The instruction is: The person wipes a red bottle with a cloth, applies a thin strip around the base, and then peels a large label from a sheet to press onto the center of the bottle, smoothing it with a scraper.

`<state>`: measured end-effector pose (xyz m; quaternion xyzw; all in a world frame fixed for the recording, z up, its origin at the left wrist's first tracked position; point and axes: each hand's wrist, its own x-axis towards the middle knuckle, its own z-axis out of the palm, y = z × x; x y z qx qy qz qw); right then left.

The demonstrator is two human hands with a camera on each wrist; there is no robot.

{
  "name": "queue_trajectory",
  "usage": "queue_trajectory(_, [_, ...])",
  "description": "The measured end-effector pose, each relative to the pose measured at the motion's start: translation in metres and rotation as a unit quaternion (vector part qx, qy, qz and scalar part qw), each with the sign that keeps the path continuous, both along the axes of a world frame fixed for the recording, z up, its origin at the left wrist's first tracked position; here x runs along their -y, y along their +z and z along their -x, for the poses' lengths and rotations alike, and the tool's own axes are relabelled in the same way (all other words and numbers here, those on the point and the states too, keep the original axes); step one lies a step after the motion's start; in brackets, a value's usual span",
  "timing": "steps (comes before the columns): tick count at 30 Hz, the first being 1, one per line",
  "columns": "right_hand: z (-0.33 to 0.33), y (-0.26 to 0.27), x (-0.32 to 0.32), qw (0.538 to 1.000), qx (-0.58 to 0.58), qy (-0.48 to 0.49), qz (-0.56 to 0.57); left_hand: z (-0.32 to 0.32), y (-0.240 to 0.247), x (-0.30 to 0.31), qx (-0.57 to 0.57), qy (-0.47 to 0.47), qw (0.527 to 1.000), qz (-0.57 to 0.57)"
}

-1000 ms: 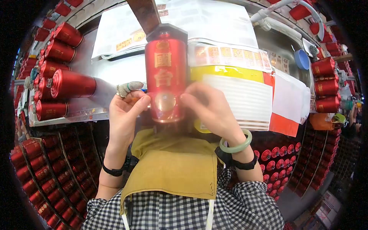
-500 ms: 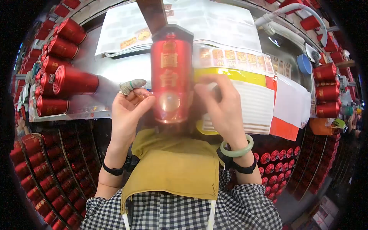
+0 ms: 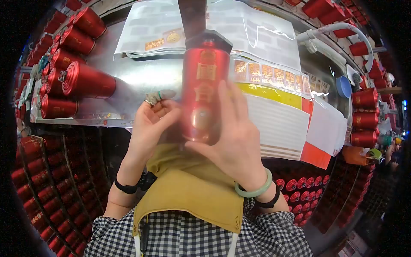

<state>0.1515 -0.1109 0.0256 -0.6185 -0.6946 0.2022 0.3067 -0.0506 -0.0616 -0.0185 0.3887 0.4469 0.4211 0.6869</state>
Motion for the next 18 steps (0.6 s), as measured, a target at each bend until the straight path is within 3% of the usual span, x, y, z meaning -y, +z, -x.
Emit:
queue_trajectory(5, [-0.036, -0.020, -0.006, 0.993, -0.095, 0.065, 0.001, -0.008, 0.015, 0.008, 0.019, -0.008, 1.000, -0.011])
queue_trajectory(7, [-0.043, -0.016, -0.004, 0.969, -0.188, 0.077, 0.140, -0.010, 0.017, 0.009, 0.020, -0.007, 1.000, -0.023])
queue_trajectory(8, [-0.040, -0.011, -0.004, 0.927, -0.329, 0.056, 0.169, -0.011, 0.019, 0.007, 0.023, -0.008, 1.000, 0.000])
queue_trajectory(12, [-0.013, -0.005, -0.011, 0.894, -0.402, -0.042, 0.193, -0.008, 0.015, 0.006, 0.026, -0.004, 0.999, 0.019])
queue_trajectory(15, [-0.002, -0.007, -0.012, 0.917, -0.368, -0.036, 0.148, -0.007, 0.016, 0.006, 0.037, 0.000, 0.999, 0.023])
queue_trajectory(18, [0.000, -0.010, -0.013, 0.903, -0.403, -0.038, 0.146, -0.006, 0.019, 0.005, 0.038, -0.003, 0.999, 0.029])
